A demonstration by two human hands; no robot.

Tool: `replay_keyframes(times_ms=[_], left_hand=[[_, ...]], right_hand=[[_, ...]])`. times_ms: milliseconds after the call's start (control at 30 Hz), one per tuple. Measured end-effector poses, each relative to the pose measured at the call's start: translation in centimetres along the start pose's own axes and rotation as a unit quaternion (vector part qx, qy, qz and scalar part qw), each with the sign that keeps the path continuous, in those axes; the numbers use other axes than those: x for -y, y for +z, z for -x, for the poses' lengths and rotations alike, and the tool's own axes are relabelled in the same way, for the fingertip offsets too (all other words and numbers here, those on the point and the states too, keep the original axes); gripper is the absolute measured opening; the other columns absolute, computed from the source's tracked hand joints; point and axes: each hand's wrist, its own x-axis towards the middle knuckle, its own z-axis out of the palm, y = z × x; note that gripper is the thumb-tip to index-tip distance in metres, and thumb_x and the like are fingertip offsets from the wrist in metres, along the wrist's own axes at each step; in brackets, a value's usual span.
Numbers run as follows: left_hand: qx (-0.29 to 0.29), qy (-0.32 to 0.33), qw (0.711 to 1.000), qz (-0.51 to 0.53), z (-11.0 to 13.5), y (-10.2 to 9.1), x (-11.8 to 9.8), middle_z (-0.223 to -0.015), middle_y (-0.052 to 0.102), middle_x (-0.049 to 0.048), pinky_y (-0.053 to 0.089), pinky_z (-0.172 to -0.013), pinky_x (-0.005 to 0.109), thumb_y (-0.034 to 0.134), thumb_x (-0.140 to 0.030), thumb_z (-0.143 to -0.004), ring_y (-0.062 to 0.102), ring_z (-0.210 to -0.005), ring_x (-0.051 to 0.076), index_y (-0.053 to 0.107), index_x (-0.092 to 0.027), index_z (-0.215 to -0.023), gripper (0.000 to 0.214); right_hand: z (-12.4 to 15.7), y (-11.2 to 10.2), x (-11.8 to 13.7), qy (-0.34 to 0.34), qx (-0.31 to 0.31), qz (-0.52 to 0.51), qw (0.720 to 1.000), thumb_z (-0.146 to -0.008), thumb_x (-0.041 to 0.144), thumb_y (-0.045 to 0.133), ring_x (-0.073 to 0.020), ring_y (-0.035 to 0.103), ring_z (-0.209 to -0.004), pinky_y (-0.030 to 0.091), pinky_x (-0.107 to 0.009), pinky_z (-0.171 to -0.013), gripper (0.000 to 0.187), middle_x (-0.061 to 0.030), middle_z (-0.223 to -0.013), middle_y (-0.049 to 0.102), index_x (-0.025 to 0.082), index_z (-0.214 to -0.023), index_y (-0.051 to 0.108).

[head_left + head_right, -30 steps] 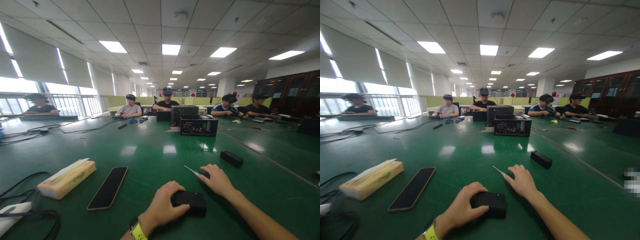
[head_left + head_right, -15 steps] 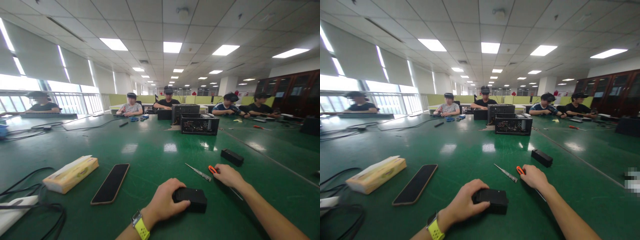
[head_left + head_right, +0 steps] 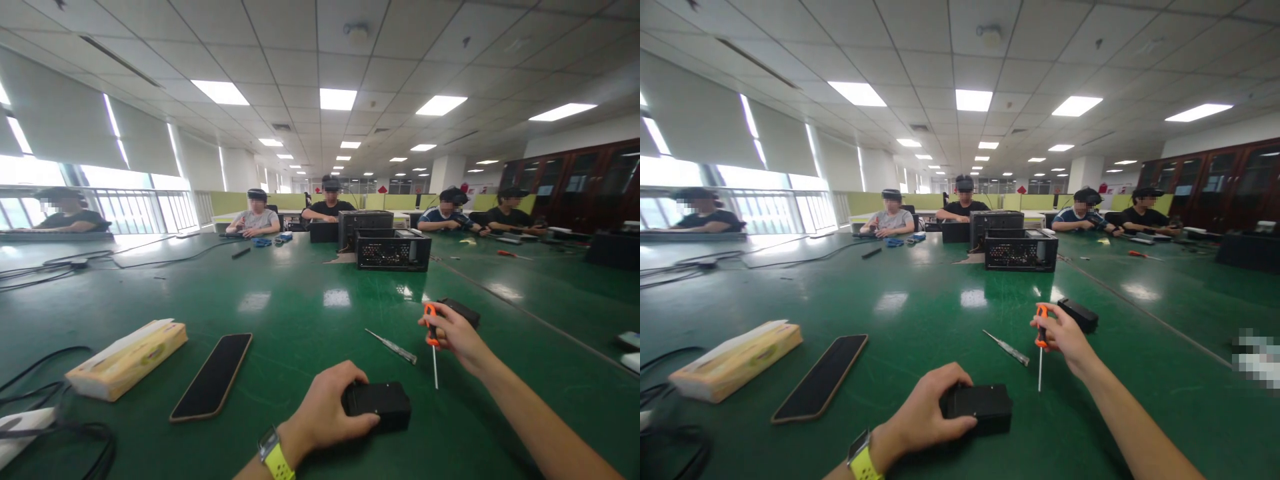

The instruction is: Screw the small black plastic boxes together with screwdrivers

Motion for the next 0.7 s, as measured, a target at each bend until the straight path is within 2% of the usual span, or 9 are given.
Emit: replay_keyframes(times_ms=[133,233,333,433,533,633,700], left_hand=[[0.012,-0.002,1.000,0.008,0.0,0.0,-0.3,-0.087,0.062,-0.0005,0.041,-0.069,0.025,0.081,-0.035,-0.064,0.056,-0.076,0.017,0.063,-0.020,-0.095,0.038],[0.018,-0.010,1.000,0.009,0.0,0.0,-0.7,-0.085,0.062,-0.0011,0.041,-0.067,0.024,0.080,-0.033,-0.063,0.056,-0.074,0.017,0.063,-0.020,-0.094,0.038],[0.021,-0.023,0.999,0.006,0.0,0.1,-0.8,-0.085,0.064,-0.0009,0.042,-0.068,0.024,0.078,-0.032,-0.064,0.057,-0.074,0.017,0.063,-0.020,-0.095,0.037],[0.030,-0.026,0.999,-0.007,0.1,0.2,-1.0,-0.084,0.064,-0.0016,0.042,-0.069,0.024,0.077,-0.033,-0.066,0.058,-0.074,0.017,0.062,-0.021,-0.097,0.036],[0.033,-0.025,0.999,-0.029,0.3,0.1,-1.0,-0.085,0.065,-0.0016,0.042,-0.070,0.025,0.078,-0.036,-0.065,0.058,-0.076,0.018,0.062,-0.022,-0.097,0.039],[0.038,-0.024,0.998,-0.034,0.3,0.1,-0.9,-0.086,0.066,-0.0015,0.042,-0.070,0.026,0.078,-0.040,-0.066,0.058,-0.076,0.019,0.062,-0.023,-0.098,0.039],[0.044,-0.020,0.998,-0.031,0.2,0.1,-0.8,-0.085,0.066,-0.0016,0.042,-0.070,0.026,0.078,-0.041,-0.067,0.059,-0.076,0.019,0.062,-0.023,-0.098,0.039]], right_hand=[[2.1,2.6,1.3,-0.046,0.011,-0.138,0.989,-0.075,0.036,0.077,-0.0103,0.062,-0.053,0.046,-0.020,-0.043,0.046,-0.0028,-0.089,0.070,0.021,-0.112,0.056],[3.8,5.0,2.3,-0.085,-0.003,-0.205,0.975,-0.074,0.037,0.079,-0.0104,0.062,-0.055,0.049,-0.021,-0.045,0.047,-0.0012,-0.089,0.069,0.021,-0.113,0.058],[4.9,7.4,3.4,-0.135,-0.025,-0.230,0.963,-0.074,0.037,0.079,-0.0105,0.063,-0.058,0.052,-0.021,-0.049,0.051,0.0020,-0.088,0.064,0.023,-0.119,0.059],[5.2,9.1,4.5,-0.181,-0.023,-0.205,0.962,-0.074,0.034,0.079,-0.0115,0.064,-0.057,0.054,-0.024,-0.051,0.053,0.0025,-0.088,0.063,0.024,-0.121,0.058],[4.9,9.5,4.6,-0.225,-0.010,-0.179,0.958,-0.080,0.032,0.070,-0.0133,0.065,-0.055,0.053,-0.026,-0.048,0.043,-0.0008,-0.092,0.066,0.024,-0.120,0.058],[4.9,8.9,3.4,-0.249,0.010,-0.192,0.949,-0.086,0.027,0.057,-0.0124,0.063,-0.052,0.047,-0.024,-0.042,0.033,-0.0015,-0.093,0.066,0.025,-0.118,0.057],[5.1,8.5,2.3,-0.254,0.015,-0.195,0.947,-0.087,0.025,0.055,-0.0103,0.061,-0.048,0.043,-0.021,-0.038,0.030,-0.0007,-0.091,0.064,0.025,-0.117,0.057]])
